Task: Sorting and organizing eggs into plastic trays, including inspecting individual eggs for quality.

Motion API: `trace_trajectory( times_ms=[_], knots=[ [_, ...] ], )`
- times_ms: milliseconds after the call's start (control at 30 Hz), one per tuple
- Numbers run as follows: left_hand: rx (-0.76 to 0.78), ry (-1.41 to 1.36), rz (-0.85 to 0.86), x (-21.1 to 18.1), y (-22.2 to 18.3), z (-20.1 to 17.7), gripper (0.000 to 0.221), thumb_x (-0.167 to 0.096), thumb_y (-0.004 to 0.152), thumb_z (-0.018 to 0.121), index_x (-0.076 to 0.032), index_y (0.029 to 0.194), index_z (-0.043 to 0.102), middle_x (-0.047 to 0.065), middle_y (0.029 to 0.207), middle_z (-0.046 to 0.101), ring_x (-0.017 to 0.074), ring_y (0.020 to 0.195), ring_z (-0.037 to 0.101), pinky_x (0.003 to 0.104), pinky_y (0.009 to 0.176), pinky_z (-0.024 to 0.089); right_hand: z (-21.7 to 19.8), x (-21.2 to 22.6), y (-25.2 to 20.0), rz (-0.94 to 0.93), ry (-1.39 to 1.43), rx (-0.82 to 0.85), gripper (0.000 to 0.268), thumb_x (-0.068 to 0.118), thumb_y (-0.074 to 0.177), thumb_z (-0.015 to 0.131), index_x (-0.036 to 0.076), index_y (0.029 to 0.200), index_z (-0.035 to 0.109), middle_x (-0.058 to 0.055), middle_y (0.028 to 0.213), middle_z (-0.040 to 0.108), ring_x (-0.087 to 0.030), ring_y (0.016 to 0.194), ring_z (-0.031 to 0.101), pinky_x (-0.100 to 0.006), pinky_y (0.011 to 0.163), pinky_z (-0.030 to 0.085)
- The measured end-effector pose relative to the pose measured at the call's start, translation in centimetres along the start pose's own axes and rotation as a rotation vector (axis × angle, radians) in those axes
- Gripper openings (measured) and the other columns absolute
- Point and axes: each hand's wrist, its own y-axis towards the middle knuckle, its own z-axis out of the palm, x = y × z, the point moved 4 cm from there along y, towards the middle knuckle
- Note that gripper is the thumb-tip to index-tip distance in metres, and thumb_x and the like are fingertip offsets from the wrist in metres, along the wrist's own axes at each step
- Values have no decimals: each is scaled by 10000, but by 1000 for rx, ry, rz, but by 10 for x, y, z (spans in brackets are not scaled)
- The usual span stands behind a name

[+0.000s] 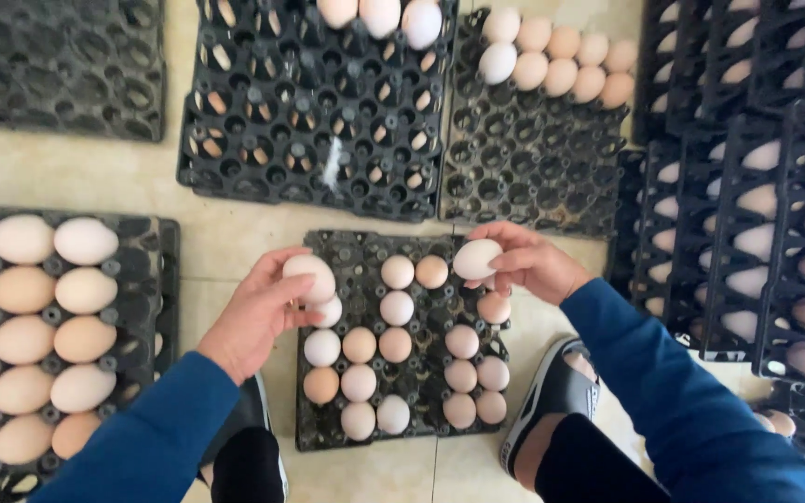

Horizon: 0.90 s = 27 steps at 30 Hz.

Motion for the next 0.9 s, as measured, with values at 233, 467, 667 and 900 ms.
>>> trace_trajectory(
  times_ms=[233, 467, 667, 900],
  knots=[
    [29, -154, 56, 4, 5, -25, 473, -73, 890, 664, -117, 1353, 582, 98, 1110, 707, 274, 881, 723, 453, 701, 658, 19, 17, 25, -53, 220, 127, 481, 374, 994, 494, 86, 1369, 583, -277, 1181, 739, -444, 950, 767, -318, 459, 583],
    [-46, -252, -174, -26, -26, -47, 475, -115, 933, 617, -115, 1406, 571, 244, 1291, 650, 384, 991, 688, 421, 700, 584, 109, 167, 103, -456, -440, -150, 558, 74, 768, 762, 64, 1294, 577, -149, 991, 663, -143, 565, 583, -235, 421, 498],
    [-42, -330, -169, -13, -38, -85, 518, -85, 900, 642, -117, 1416, 604, 220, 1183, 699, 358, 976, 723, 396, 660, 579, 126, 223, 268, -984, -1329, -467, 533, 282, 759, 811, 175, 1260, 663, -126, 1170, 659, -341, 1055, 639, -470, 905, 463],
    [-48, -232, -109, 5, -40, -110, 470, -156, 863, 649, -203, 1329, 606, 172, 1055, 760, 252, 567, 677, 201, 308, 321, 142, 188, 275, -790, -1758, -543, 287, 290, 924, 647, 186, 1176, 737, -138, 1060, 697, -368, 933, 687, -588, 739, 486]
  ],
)
